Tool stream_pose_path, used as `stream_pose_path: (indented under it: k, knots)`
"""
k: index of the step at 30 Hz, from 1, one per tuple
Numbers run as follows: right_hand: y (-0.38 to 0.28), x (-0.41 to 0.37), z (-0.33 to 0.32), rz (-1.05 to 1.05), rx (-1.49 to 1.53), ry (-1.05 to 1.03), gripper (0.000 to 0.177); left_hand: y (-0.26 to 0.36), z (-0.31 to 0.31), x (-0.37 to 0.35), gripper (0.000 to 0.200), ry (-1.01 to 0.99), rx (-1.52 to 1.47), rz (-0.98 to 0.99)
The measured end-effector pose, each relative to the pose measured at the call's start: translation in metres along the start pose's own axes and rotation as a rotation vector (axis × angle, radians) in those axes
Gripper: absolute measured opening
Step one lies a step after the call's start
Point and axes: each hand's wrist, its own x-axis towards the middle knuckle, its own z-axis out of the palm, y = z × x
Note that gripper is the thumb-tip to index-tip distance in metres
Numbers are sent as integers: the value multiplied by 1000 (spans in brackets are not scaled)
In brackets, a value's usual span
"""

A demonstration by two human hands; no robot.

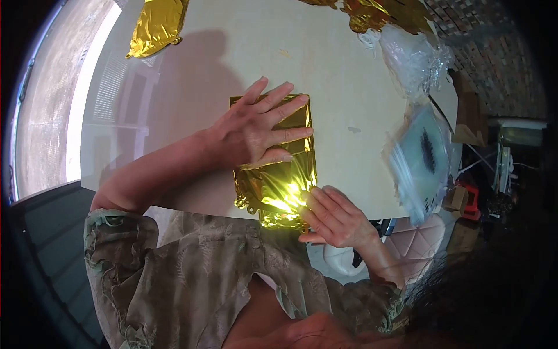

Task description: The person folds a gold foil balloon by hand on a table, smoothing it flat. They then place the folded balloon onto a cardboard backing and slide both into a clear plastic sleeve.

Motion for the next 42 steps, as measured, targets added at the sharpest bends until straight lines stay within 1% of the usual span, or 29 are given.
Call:
stream_pose_path:
  k: [2,3,5,6,8,9,11,12,14,16,18,21,24,26,28,31,35,38,40,42]
  knots:
    - [5,3,-8,51,195,-15,53,-1,0,-1,53,9,-9,-2]
    - [8,5,-9,49,203,-23,53,-2,0,-2,52,8,-14,2]
    - [16,6,-11,0,214,-54,40,-2,1,-3,53,10,-21,0]
    - [19,7,-13,0,217,-54,40,-2,1,-2,53,15,-16,6]
    - [24,7,-16,-184,-24,-113,31,-1,1,-1,53,18,-14,2]
    - [26,7,-17,-184,-23,-115,31,-1,1,-1,53,23,-12,-1]
    - [31,10,-19,-253,-29,-111,27,0,1,-1,53,37,-21,-2]
    - [32,14,-21,-252,-25,-114,27,-2,0,-2,53,48,-28,3]
    - [35,18,-25,-334,-72,-176,29,-2,1,-2,53,55,-30,4]
    - [37,21,-31,-345,-95,-208,31,-2,1,-2,52,58,-34,3]
    - [42,24,-36,-430,-202,-273,37,-2,-1,-2,53,47,-43,-1]
    - [55,36,-38,-390,-244,-232,41,-4,1,-3,49,67,-10,8]
    - [68,46,-32,-408,-201,-275,41,-4,0,-4,48,49,12,11]
    - [74,48,-26,-403,-164,-249,41,-3,-1,-3,50,35,-2,7]
    - [79,52,-22,-469,-191,-198,42,-2,-3,-3,52,22,-17,2]
    - [84,54,-15,-510,-164,-166,43,-2,-4,-4,50,-4,-15,-9]
    - [89,53,-10,-502,-128,-147,44,-2,-5,-4,49,-20,1,-21]
    - [88,55,-10,-514,-106,-127,41,-1,-5,-4,48,-18,16,-14]
    - [89,52,-1,-472,-75,-36,37,-1,-5,-4,48,-15,27,-22]
    - [89,53,0,-453,-41,-19,35,-2,-4,-5,48,-1,2,-21]
